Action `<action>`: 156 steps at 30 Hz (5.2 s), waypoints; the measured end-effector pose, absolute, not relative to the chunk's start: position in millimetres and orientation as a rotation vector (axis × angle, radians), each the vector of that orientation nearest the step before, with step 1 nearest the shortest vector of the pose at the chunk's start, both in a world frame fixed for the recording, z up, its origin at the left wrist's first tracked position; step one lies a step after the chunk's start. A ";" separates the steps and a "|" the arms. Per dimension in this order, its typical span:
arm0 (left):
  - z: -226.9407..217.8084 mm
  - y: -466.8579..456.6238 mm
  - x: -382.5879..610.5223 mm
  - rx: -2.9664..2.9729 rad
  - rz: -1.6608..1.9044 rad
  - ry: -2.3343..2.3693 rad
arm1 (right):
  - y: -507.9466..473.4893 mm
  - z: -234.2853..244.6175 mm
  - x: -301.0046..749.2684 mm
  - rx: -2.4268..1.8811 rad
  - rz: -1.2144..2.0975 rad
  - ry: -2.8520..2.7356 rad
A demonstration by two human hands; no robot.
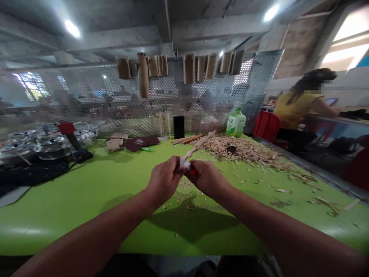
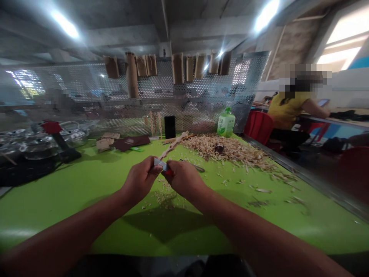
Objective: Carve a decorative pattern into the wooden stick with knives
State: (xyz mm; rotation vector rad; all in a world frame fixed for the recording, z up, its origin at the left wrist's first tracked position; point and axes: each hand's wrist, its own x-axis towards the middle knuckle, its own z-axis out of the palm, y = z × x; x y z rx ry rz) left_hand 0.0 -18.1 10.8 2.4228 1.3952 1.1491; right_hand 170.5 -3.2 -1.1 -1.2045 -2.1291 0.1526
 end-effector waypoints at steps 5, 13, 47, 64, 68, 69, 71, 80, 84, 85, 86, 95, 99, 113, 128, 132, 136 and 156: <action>7.8 -18.4 3.0 2.295 1.222 1.411 | -5.7 -2.0 169.8 -1.255 0.100 -2.077; 2.3 -11.3 6.5 2.026 1.275 1.068 | -6.1 3.0 170.6 -1.289 0.071 -2.119; 8.1 -14.7 1.0 2.351 1.114 1.309 | -2.6 2.0 170.8 -1.230 0.219 -2.144; 5.8 -12.1 2.7 2.146 1.211 1.362 | -6.8 3.3 171.8 -1.326 -0.061 -2.037; 6.8 -13.4 2.7 2.093 1.222 1.134 | 0.6 0.2 173.3 -1.159 0.162 -2.079; 7.0 -13.5 3.0 2.087 1.224 1.056 | 2.2 -0.3 173.4 -1.132 0.213 -2.093; 6.8 -12.5 3.6 2.077 1.223 0.916 | 4.3 -0.6 173.1 -1.129 0.281 -2.103; 0.4 1.2 0.3 1.802 1.122 0.820 | 3.8 2.0 173.0 -1.266 0.183 -2.070; 5.4 -0.5 0.4 1.886 1.181 0.891 | 4.0 2.6 173.6 -1.261 0.178 -2.084; 7.5 -2.0 0.7 1.917 1.192 0.904 | 4.0 2.8 173.8 -1.257 0.168 -2.092; 9.6 -3.7 1.1 1.936 1.188 0.903 | 3.8 2.9 174.0 -1.250 0.155 -2.101; 9.2 -6.7 -1.3 2.056 1.167 0.941 | -3.8 4.2 172.7 -1.254 0.097 -2.166; 5.8 -6.7 0.3 2.117 1.246 1.044 | -5.2 2.6 171.9 -1.319 -0.038 -2.152; 2.0 -14.6 5.0 2.061 1.303 1.265 | -10.8 6.6 171.8 -1.360 -0.172 -2.114; 7.2 -10.7 10.2 1.788 1.182 0.998 | -8.3 7.1 171.5 -1.364 -0.082 -2.052; 7.4 -10.3 8.9 1.846 1.233 1.028 | -8.5 9.0 171.2 -1.378 -0.083 -2.045; 8.3 -14.2 8.7 1.857 1.235 1.141 | -7.4 7.9 172.0 -1.378 -0.113 -2.047; 9.5 -8.4 7.6 1.422 0.988 0.845 | 9.8 -3.3 170.5 -1.225 0.434 -1.950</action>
